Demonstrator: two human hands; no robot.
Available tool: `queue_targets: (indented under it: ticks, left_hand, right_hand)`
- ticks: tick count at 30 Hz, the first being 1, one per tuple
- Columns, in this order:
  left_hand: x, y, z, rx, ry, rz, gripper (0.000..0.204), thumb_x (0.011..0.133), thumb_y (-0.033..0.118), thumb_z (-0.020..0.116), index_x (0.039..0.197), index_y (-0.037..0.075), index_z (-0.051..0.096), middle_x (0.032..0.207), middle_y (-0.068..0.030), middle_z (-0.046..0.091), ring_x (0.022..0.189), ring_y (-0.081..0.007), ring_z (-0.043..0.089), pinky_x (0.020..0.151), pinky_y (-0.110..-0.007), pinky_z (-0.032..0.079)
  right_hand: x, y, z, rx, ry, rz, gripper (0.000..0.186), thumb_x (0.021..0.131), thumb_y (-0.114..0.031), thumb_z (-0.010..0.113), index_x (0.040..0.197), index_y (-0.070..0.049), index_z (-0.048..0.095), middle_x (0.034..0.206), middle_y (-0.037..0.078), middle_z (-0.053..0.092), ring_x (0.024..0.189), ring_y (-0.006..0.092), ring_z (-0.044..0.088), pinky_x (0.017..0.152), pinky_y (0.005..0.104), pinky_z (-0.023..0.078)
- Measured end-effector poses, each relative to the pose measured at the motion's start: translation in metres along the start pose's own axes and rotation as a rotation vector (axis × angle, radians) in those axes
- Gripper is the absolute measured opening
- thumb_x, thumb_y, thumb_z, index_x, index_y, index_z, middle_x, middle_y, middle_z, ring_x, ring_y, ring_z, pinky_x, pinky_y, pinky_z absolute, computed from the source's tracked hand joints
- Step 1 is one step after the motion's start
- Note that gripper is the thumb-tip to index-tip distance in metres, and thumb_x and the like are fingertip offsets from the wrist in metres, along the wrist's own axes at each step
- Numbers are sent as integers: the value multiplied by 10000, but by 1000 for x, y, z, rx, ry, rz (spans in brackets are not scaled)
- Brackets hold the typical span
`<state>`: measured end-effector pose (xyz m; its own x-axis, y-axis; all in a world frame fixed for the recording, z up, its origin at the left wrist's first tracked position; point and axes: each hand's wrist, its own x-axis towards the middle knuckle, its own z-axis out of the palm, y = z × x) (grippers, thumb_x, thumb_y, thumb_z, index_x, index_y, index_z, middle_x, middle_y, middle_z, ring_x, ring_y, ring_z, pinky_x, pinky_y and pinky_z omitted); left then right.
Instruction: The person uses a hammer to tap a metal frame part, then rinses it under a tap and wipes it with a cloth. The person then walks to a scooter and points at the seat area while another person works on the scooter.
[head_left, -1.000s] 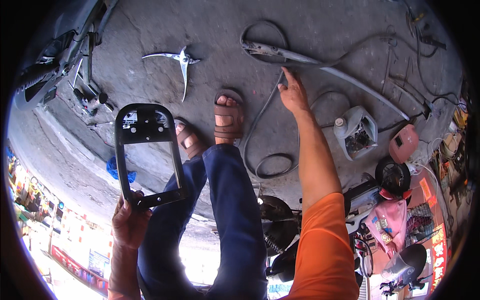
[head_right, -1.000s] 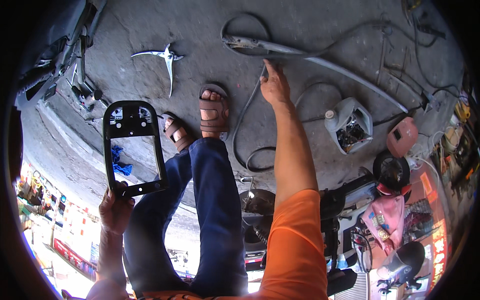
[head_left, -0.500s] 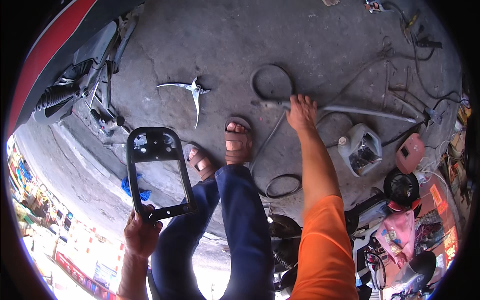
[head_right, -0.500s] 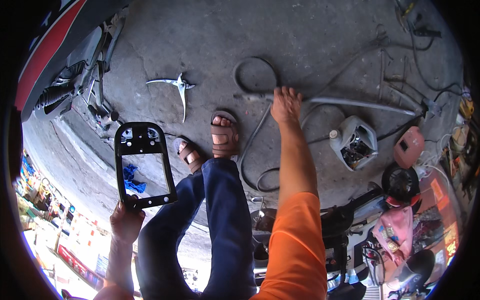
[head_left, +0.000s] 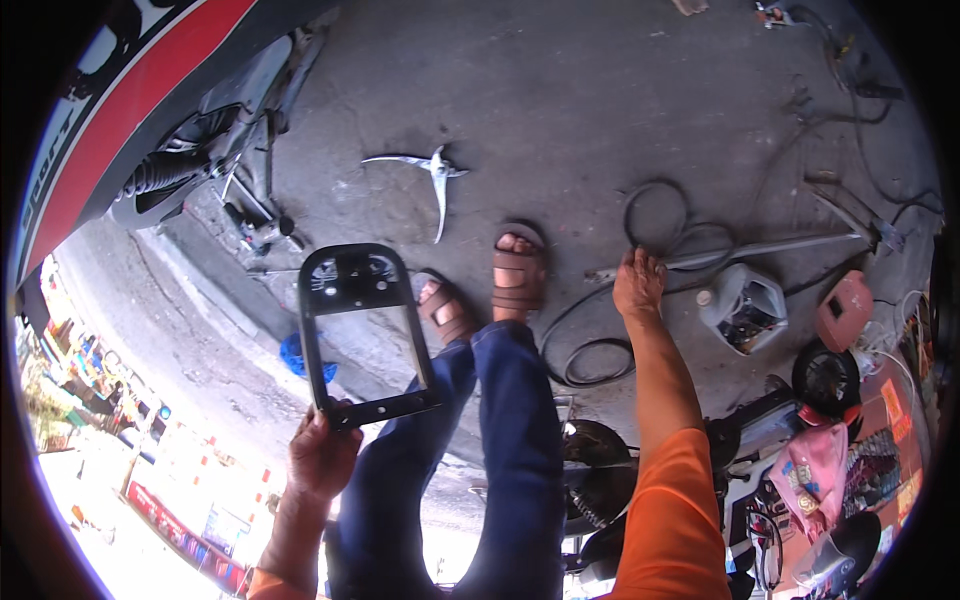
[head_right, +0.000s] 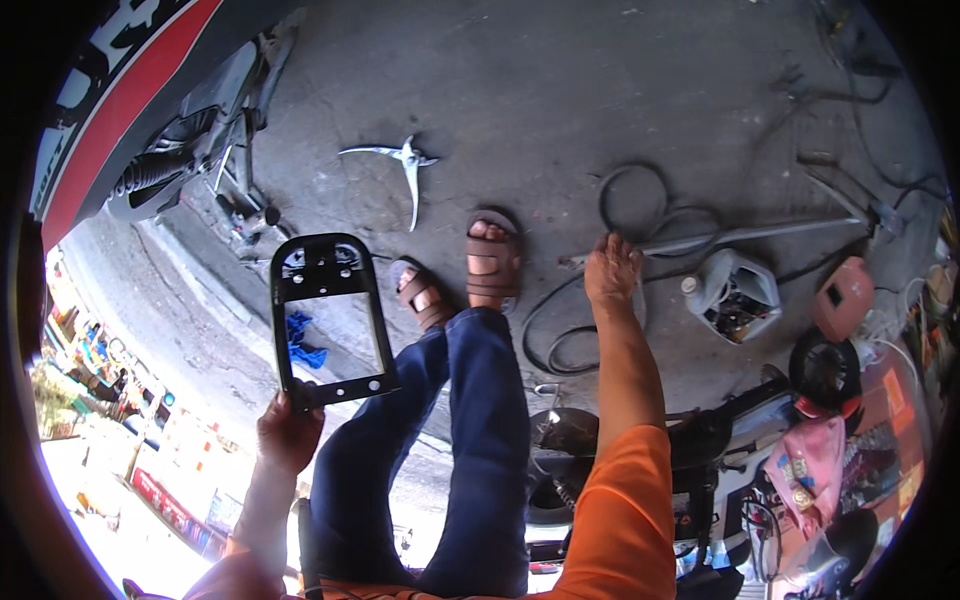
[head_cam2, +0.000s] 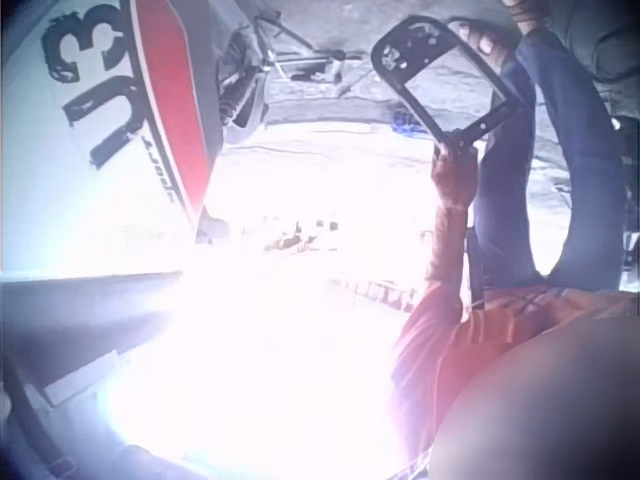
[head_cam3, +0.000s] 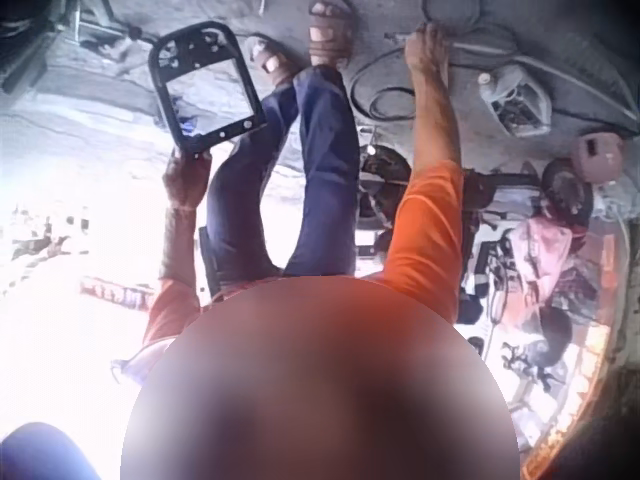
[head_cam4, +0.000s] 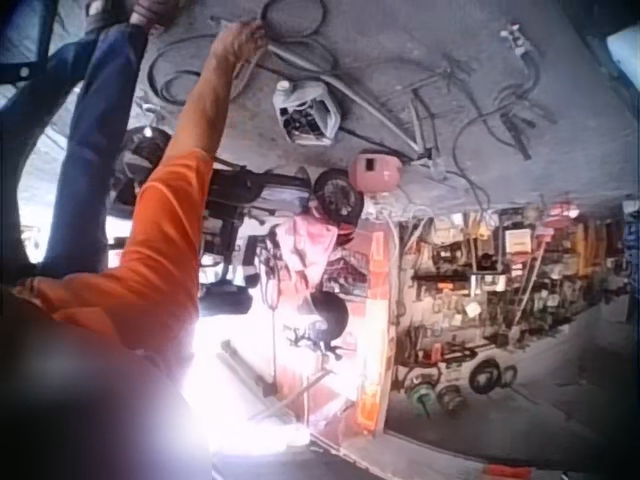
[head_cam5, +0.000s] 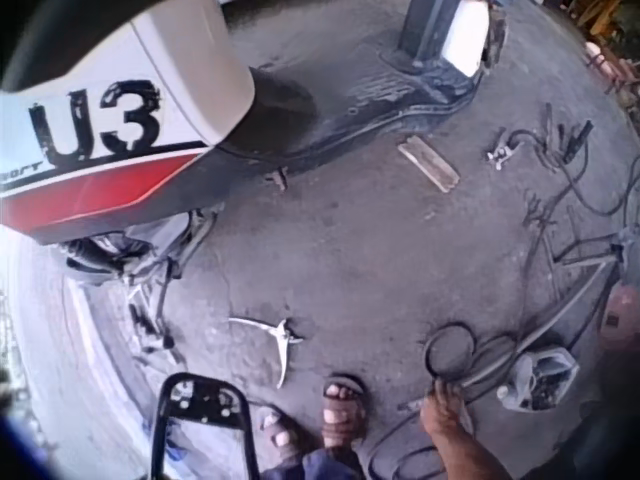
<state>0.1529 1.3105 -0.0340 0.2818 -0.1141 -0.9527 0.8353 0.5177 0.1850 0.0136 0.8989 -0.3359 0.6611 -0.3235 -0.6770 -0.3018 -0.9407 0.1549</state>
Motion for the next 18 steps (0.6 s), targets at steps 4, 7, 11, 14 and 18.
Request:
queue_targets:
  ticks: [4, 7, 11, 14, 18]
  left_hand:
    - [-5, -1, -5, -46, 14, -23, 308, 855, 186, 656, 1122, 49, 586, 1111, -98, 593, 1041, -211, 565, 877, -323, 488]
    - [-8, 1, -19, -82, 27, -28, 307, 858, 193, 654, 1120, 49, 585, 1119, -96, 591, 1062, -208, 558, 875, -326, 489]
    - [-10, 3, -41, -176, 112, 2, 285, 859, 150, 641, 1120, 57, 576, 1091, -108, 598, 1043, -221, 573, 866, -348, 499]
    - [-14, 4, -61, -205, 117, 39, 283, 860, 153, 641, 1121, 61, 585, 1111, -106, 602, 1064, -216, 566, 871, -346, 495]
    - [-31, -1, -90, -286, 176, 86, 264, 872, 162, 628, 1115, 62, 610, 1117, -108, 610, 1094, -210, 549, 899, -336, 474]
  right_hand:
    - [25, -99, -34, 483, -26, -167, 225, 838, -241, 569, 942, -45, 606, 1007, 145, 618, 948, 343, 602, 831, 442, 477]
    - [46, -184, -55, 666, -156, -204, 289, 837, -312, 595, 941, -42, 599, 931, 188, 647, 906, 371, 631, 783, 468, 504]
    - [72, -257, -58, 635, -111, -90, 339, 832, -367, 618, 949, -49, 602, 924, 188, 660, 892, 371, 642, 770, 463, 512]
    - [82, -284, -60, 662, -104, 3, 325, 819, -334, 628, 945, -35, 603, 919, 187, 662, 850, 378, 648, 722, 460, 522]
    - [67, -322, -39, 802, 54, -114, 195, 779, -175, 588, 898, -21, 603, 858, 198, 646, 790, 383, 638, 688, 472, 515]
